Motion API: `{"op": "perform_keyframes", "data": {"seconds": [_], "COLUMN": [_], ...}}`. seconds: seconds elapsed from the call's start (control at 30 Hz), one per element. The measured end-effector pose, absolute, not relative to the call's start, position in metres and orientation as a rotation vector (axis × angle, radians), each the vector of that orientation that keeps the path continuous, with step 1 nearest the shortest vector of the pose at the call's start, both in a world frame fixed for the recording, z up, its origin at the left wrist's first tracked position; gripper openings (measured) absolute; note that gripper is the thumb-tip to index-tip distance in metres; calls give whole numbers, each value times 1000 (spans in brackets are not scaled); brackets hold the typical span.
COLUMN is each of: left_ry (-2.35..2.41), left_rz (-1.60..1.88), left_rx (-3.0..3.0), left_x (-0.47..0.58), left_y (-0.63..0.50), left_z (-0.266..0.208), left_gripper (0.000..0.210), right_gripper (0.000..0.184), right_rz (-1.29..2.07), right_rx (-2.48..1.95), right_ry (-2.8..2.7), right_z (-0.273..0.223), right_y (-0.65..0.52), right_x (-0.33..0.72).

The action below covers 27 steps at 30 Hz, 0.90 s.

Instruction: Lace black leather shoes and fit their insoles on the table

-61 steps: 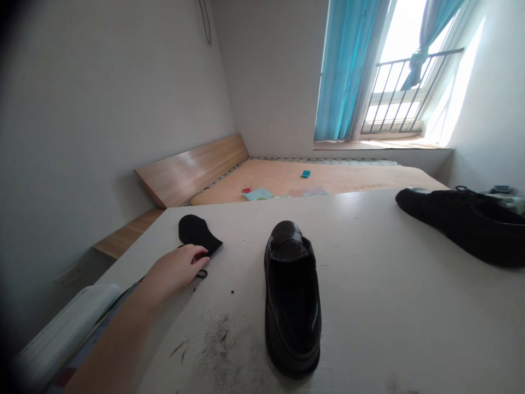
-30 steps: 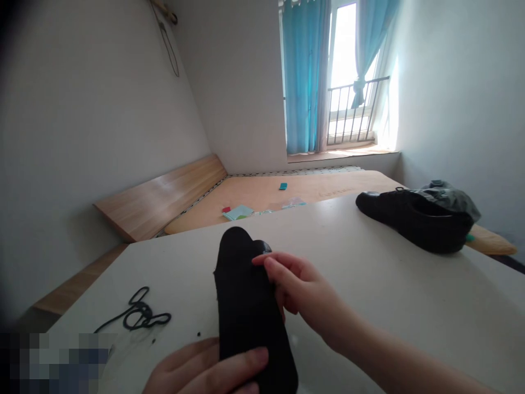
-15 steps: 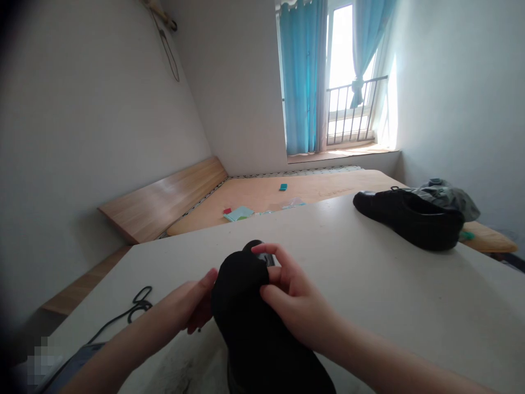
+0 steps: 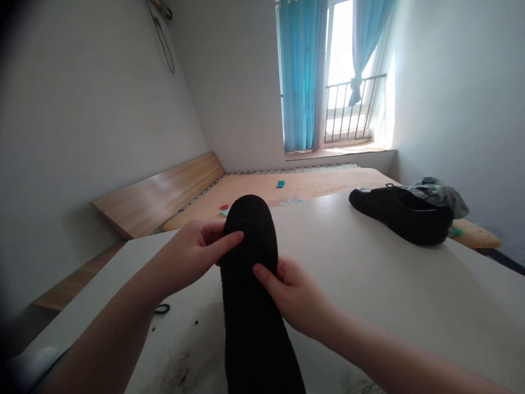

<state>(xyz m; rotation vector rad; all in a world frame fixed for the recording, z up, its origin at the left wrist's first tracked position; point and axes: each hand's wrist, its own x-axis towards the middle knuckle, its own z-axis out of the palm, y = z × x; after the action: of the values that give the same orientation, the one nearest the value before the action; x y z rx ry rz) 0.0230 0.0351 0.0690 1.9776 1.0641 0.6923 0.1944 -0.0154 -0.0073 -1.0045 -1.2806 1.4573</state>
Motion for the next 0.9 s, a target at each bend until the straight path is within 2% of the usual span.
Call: {"op": "perform_keyframes", "data": {"seconds": [0.13, 0.27, 0.4, 0.5, 0.6, 0.67, 0.8, 0.9], "left_ry": [995, 620, 563, 601, 593, 603, 615, 592], "left_rz": [726, 653, 876, 1055, 1135, 1165, 1215, 1205], "left_rx": [1605, 1207, 899, 734, 652, 592, 482, 481], "left_x": [32, 43, 56, 64, 68, 68, 66, 63], "left_y": [36, 30, 23, 20, 18, 18, 18, 17], "left_z": [65, 59, 58, 55, 52, 54, 62, 65], "left_gripper": [33, 35, 28, 21, 26, 26, 23, 26], "right_gripper": [58, 55, 58, 71, 83, 75, 39, 20], "right_rz": [1467, 1463, 1363, 1009, 594, 464, 289, 250], "right_rx": [-1082, -1082, -1172, -1293, -1495, -1573, -1662, -1666], "right_ry": [-1364, -1437, -1467, -1667, -1876, -1979, -2048, -2089], "right_z": [-4, 4, 13, 20, 27, 34, 46, 55], "right_y": [-18, -16, -18, -24, -31, -34, -40, -38], "right_x": [197, 202, 200, 195, 189, 185, 179, 180]}}
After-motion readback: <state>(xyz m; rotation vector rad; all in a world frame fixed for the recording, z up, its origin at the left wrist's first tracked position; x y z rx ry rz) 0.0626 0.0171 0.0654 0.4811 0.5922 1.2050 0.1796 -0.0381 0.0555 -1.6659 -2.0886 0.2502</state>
